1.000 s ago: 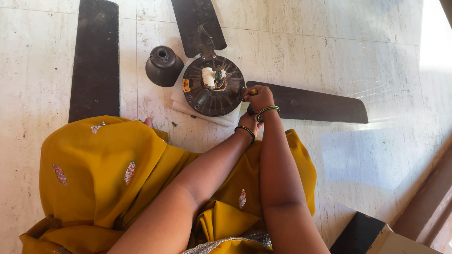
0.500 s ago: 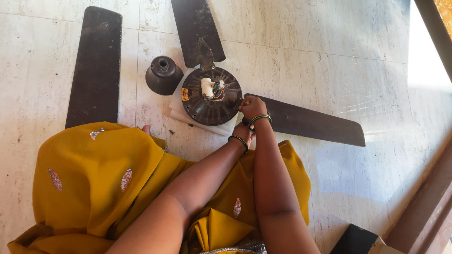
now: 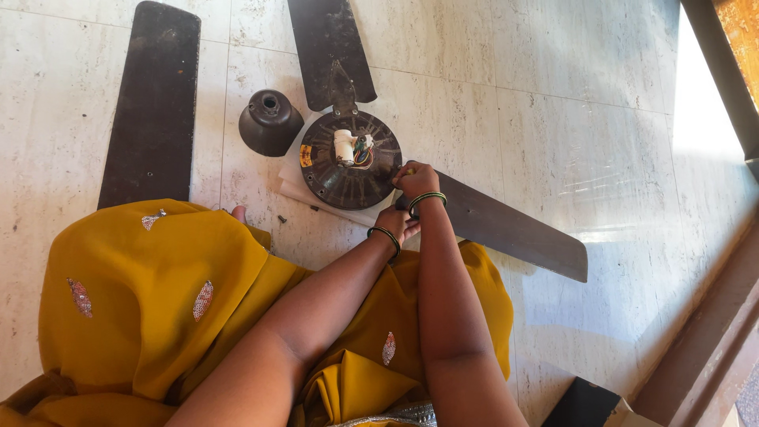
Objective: The person sits on the floor and uses a screwdriver to adjust the wiring inside the ceiling fan motor housing. They then reattach the fan blades to the motor.
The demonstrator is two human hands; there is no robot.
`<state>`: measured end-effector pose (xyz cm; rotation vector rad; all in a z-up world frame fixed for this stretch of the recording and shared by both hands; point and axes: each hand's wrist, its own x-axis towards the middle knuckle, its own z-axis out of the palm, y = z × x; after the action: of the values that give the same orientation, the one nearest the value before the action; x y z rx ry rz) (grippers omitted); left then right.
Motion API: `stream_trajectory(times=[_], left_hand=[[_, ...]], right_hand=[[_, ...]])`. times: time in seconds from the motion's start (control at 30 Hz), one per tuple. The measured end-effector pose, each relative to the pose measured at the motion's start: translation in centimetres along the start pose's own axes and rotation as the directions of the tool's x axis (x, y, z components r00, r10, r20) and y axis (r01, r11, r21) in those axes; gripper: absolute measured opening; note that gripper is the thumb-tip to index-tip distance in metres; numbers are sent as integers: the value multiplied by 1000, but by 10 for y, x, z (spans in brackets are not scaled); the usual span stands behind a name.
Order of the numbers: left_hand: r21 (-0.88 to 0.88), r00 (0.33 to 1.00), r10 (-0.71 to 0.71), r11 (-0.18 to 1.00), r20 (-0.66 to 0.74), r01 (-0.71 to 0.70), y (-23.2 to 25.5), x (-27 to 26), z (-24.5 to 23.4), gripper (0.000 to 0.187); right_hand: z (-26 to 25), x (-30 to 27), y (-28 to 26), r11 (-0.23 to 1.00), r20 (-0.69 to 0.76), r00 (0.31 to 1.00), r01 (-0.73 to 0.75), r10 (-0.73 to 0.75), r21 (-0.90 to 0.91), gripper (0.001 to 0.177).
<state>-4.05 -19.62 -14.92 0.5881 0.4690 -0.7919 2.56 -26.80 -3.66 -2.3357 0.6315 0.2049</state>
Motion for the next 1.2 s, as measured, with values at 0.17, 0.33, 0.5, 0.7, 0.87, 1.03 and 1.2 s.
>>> stream_trajectory(times=[0.17,0.33,0.5,0.7,0.87,1.03,1.2], left_hand=[[24,999,-13,1000,-53,14,-2,6,-5,29],[111,996,25,994,-91,-15,-1,11,-6,24],[39,996,0,999,-92,4,3,6,-6,23],[95,995,5,995,-99,5,12,0,-6,21],[186,979,107,980,-171,-74,11,-3,-9,21],[230,970,159,966,-181,-116,12,-1,-10,19],[255,977,135,963,-163,-91,13,-6,-13,18]], right_hand=[[0,-6,1,999,-5,1000,9,-9,45,12],[7,-13,5,995,-112,990,79,-87,-67,15],[14,-13,10,965,-263,933,211,-246,-156,31],[5,-17,2,999,-110,994,21,-17,37,25],[7,-11,5,992,-73,995,-56,64,109,22],[19,6,15,956,-11,993,-113,121,272,15],[21,5,18,925,25,996,-91,88,370,6]])
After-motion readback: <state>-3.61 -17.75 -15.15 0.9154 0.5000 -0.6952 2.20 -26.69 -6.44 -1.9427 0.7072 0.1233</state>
